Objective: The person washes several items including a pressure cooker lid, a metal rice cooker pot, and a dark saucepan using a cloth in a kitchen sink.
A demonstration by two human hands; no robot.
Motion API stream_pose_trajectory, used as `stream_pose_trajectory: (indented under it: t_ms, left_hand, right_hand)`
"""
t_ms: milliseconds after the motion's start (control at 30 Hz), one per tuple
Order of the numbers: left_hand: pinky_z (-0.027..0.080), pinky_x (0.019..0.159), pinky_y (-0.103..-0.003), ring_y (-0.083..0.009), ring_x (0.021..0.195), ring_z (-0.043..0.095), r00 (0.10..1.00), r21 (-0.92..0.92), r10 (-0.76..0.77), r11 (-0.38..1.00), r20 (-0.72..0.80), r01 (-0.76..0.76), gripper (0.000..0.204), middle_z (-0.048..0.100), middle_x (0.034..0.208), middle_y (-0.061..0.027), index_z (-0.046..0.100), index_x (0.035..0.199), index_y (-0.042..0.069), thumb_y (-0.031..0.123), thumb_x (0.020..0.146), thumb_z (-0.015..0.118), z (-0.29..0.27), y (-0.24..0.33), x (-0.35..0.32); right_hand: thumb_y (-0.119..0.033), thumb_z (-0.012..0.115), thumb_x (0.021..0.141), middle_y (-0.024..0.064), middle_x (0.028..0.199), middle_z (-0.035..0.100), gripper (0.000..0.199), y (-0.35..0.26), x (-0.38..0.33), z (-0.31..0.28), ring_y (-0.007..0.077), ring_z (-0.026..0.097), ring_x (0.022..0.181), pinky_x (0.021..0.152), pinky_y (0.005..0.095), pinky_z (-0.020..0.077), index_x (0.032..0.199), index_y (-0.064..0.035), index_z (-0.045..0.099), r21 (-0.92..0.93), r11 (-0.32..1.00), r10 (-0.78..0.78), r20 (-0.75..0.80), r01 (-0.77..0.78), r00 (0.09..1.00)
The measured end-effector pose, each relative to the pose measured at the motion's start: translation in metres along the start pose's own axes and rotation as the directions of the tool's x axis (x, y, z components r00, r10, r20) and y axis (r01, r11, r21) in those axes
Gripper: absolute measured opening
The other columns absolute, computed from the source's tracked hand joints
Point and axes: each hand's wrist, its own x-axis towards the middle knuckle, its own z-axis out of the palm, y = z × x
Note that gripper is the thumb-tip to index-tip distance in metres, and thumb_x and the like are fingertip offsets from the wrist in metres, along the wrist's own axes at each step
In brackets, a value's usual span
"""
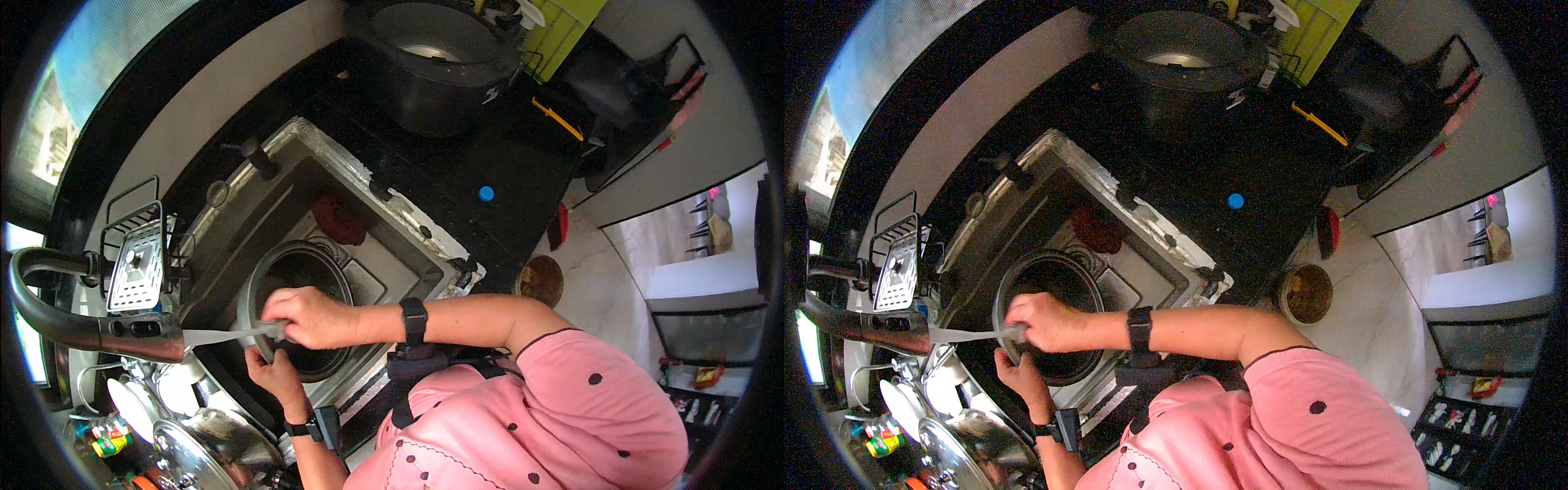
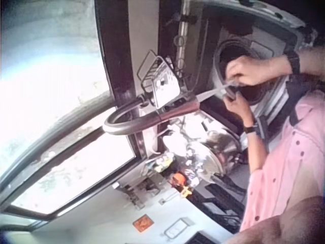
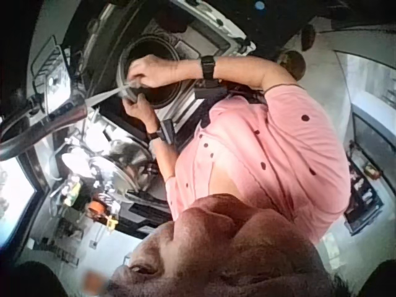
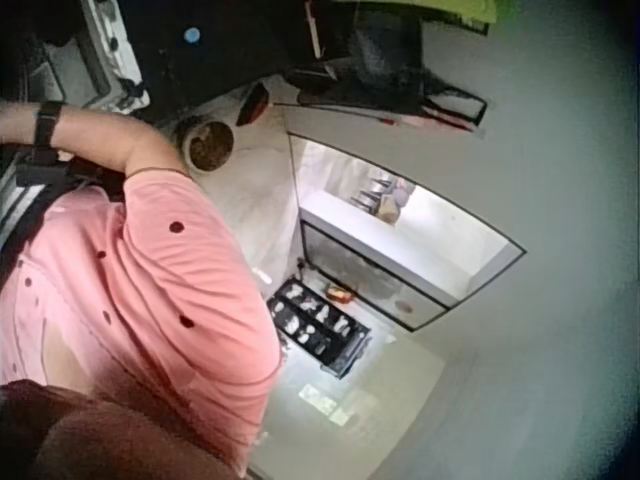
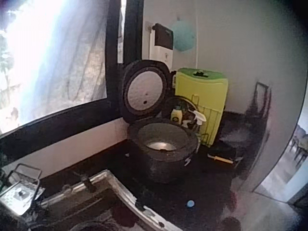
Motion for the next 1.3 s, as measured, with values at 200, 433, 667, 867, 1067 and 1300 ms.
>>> stream_pose_trajectory:
  t_ms: [200, 433, 667, 867, 1067, 1300]
  left_hand:
    - [0.038, 0.067, -0.022, -0.0096, 0.072, 0.042, 0.997, -0.036, 0.076, 0.996, 0.007, -0.076, 0.017, 0.048, 0.078, 0.0013, 0.050, 0.082, 0.000, -0.005, 0.067, 0.055, 0.011, 0.033, -0.001]
    - [0.037, 0.066, -0.023, -0.0111, 0.068, 0.039, 0.999, 0.011, 0.019, 1.000, 0.040, -0.019, 0.014, 0.043, 0.072, 0.0011, 0.043, 0.075, 0.001, -0.005, 0.065, 0.050, -0.017, 0.029, -0.010]
    - [0.034, 0.055, -0.028, -0.0163, 0.060, 0.033, 0.974, 0.318, 0.222, 0.922, 0.040, -0.223, 0.013, 0.034, 0.062, -0.0061, 0.039, 0.069, 0.000, -0.004, 0.061, 0.048, -0.024, 0.013, -0.023]
    - [0.035, 0.052, -0.036, -0.0250, 0.056, 0.030, 0.939, 0.478, 0.320, 0.809, 0.129, -0.341, 0.014, 0.031, 0.058, -0.0119, 0.036, 0.067, 0.001, -0.001, 0.062, 0.049, -0.031, -0.006, -0.017]
    - [0.035, 0.054, -0.038, -0.0280, 0.056, 0.030, 0.969, 0.405, 0.244, 0.882, 0.044, -0.241, 0.015, 0.031, 0.060, -0.0127, 0.037, 0.070, 0.000, 0.006, 0.062, 0.048, -0.031, 0.002, -0.013]
    - [0.038, 0.057, -0.037, -0.0294, 0.056, 0.037, 0.981, 0.410, 0.190, 0.893, 0.037, -0.188, 0.016, 0.040, 0.061, -0.0137, 0.044, 0.074, -0.002, 0.004, 0.061, 0.051, -0.029, -0.013, -0.018]
  right_hand:
    - [-0.016, 0.056, 0.070, 0.0028, 0.075, 0.052, 0.007, 0.007, 0.037, -0.009, 0.0192, 0.051, 0.077, 0.062, 0.0292, 0.0458, 0.075, -0.0120, 0.057, -0.552, 0.510, -0.657, 0.245, 0.660, 0.713]
    - [-0.007, 0.059, 0.073, 0.0104, 0.087, 0.061, 0.021, 0.060, 0.037, -0.069, 0.0287, 0.056, 0.087, 0.072, 0.0372, 0.0493, 0.093, -0.0036, 0.061, -0.575, 0.800, -0.222, -0.018, 0.171, 0.975]
    - [0.000, 0.059, 0.068, 0.0212, 0.083, 0.061, 0.013, 0.102, -0.019, -0.081, 0.0395, 0.061, 0.082, 0.071, 0.0458, 0.0493, 0.080, 0.0001, 0.063, -0.707, 0.661, 0.391, 0.041, -0.250, 0.919]
    - [-0.005, 0.061, 0.066, 0.0131, 0.078, 0.062, 0.013, 0.062, -0.032, -0.122, 0.0339, 0.060, 0.080, 0.069, 0.0433, 0.0493, 0.078, -0.0036, 0.063, -0.823, 0.559, 0.432, 0.188, -0.098, 0.882]
    - [-0.012, 0.057, 0.072, 0.0164, 0.078, 0.064, 0.014, 0.019, -0.038, -0.195, 0.0354, 0.063, 0.076, 0.065, 0.0457, 0.0512, 0.083, -0.0080, 0.065, -0.824, 0.496, 0.365, -0.088, -0.273, 0.927]
    - [-0.008, 0.057, 0.070, 0.0135, 0.082, 0.064, 0.018, -0.039, -0.033, -0.283, 0.0314, 0.062, 0.079, 0.071, 0.0402, 0.0506, 0.085, -0.0091, 0.067, -0.796, 0.511, 0.094, -0.322, -0.323, 0.942]
